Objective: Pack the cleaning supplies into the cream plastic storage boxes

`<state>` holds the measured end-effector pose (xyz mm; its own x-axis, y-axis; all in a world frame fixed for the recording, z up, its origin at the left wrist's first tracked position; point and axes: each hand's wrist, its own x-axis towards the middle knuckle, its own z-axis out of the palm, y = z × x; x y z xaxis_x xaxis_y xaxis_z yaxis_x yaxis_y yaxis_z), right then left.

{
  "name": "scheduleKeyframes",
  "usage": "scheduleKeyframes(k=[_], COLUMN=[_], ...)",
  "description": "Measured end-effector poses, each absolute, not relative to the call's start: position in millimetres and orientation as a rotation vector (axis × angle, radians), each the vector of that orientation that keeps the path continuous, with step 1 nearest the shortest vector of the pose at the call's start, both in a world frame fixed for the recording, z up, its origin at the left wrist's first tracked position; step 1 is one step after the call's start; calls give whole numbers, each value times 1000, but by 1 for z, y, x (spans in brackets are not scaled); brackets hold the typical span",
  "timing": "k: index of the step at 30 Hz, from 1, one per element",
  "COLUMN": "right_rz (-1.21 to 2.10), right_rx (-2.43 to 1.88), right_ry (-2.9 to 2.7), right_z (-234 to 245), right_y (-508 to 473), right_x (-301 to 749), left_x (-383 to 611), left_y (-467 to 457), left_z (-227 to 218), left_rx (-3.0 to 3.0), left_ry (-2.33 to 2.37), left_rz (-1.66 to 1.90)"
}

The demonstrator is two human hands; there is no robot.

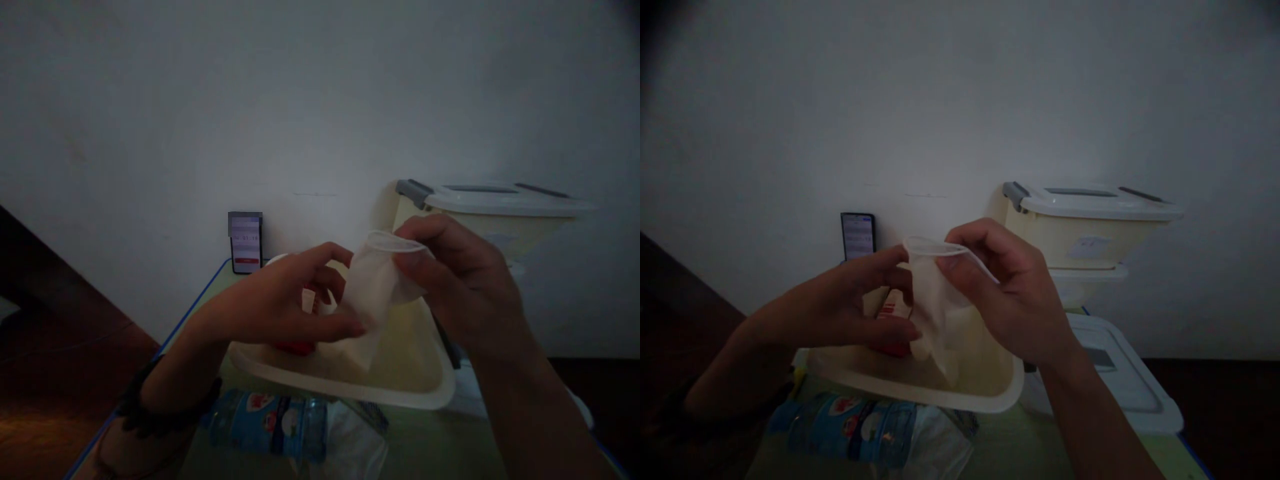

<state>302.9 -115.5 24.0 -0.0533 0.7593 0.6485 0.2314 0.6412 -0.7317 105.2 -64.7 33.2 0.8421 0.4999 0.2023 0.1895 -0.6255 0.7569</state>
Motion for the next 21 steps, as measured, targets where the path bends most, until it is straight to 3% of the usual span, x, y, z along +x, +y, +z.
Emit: scheduleKeyframes(k=[8, 21], right_rz=[533, 630], right_rx=[-865, -1001], right_ry=[-1505, -1231], right_z=[25, 33], right_y=[-112, -111], right_x=[305, 315], left_x=[107, 103], left_y=[-58, -44], left_z=[29, 22], left_rx=[2372, 1623], left_ry=[564, 549], left_rz=[454, 633])
